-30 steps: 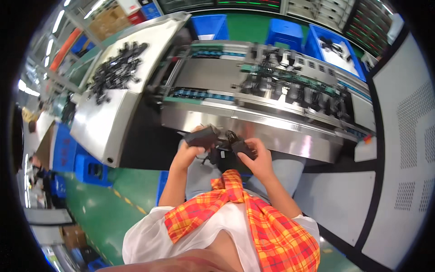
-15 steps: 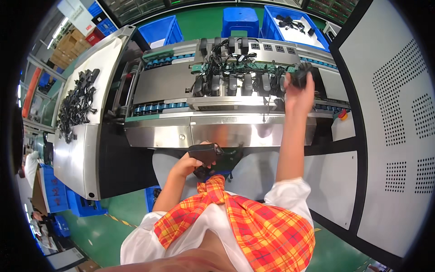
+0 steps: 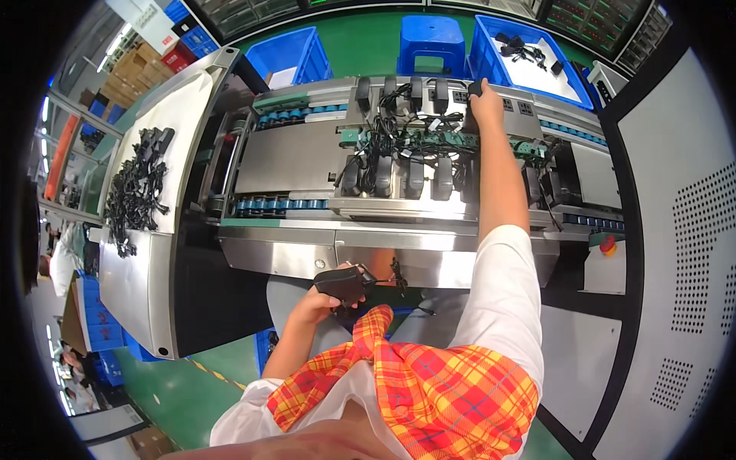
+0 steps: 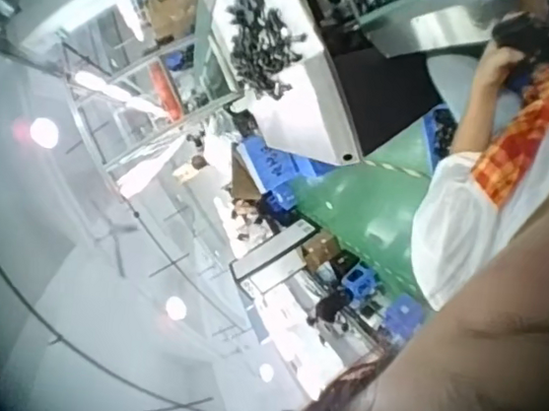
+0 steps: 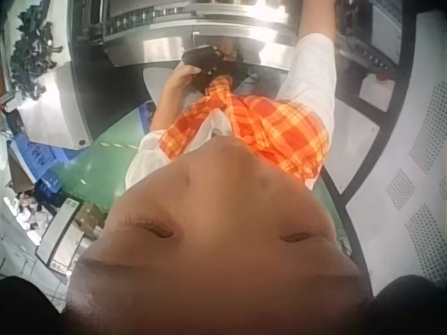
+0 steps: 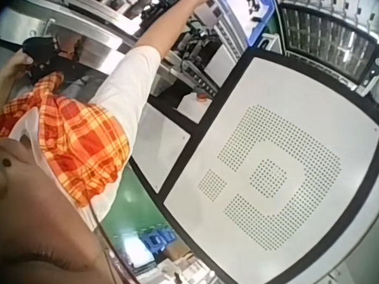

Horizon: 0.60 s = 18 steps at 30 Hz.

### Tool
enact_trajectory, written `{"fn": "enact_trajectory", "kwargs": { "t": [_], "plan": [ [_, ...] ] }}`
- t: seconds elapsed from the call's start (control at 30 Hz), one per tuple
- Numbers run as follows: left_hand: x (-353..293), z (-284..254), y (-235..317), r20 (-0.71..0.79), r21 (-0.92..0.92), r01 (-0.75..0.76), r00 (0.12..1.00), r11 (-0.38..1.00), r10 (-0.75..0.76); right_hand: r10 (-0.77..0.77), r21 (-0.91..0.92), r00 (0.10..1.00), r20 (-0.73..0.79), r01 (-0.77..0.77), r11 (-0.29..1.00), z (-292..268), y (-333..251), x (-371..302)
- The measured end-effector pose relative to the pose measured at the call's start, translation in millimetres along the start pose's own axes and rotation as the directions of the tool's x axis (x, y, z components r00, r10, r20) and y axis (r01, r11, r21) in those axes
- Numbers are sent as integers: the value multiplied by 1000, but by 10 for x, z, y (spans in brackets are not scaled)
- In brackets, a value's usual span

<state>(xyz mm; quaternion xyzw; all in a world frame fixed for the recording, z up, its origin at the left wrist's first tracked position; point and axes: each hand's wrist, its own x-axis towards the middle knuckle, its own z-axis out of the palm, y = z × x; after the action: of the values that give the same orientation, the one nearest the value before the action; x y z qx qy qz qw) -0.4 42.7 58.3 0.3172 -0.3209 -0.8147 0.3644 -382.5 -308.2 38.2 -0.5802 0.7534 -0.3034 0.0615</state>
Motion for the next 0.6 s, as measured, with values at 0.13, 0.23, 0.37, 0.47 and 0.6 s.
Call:
{"fn": "enact_trajectory", "kwargs": {
  "t": [0.13,0.23,0.37,0.47,0.6],
  "plan": [
    [50,-98,-35,-22,-5,-8,1000,1000,8,0,37,999,54,-2,999,42,-60,14],
    [123,-94,-47,-8,8,-34,999,999,34,-34,-146,999,6,34,989,31,-83,-9],
    [146,-74,-17,31,32,-80,996,996,79,-96,-191,995,-16,91,977,-56,-33,-40],
    [123,-123,-15,22,10,-65,998,998,65,-141,-181,990,-26,134,974,-46,-49,-80],
    [124,-320,-133,16,-94,-18,1000,995,20,-166,-207,986,-26,157,966,-26,-142,-128]
  ]
}}
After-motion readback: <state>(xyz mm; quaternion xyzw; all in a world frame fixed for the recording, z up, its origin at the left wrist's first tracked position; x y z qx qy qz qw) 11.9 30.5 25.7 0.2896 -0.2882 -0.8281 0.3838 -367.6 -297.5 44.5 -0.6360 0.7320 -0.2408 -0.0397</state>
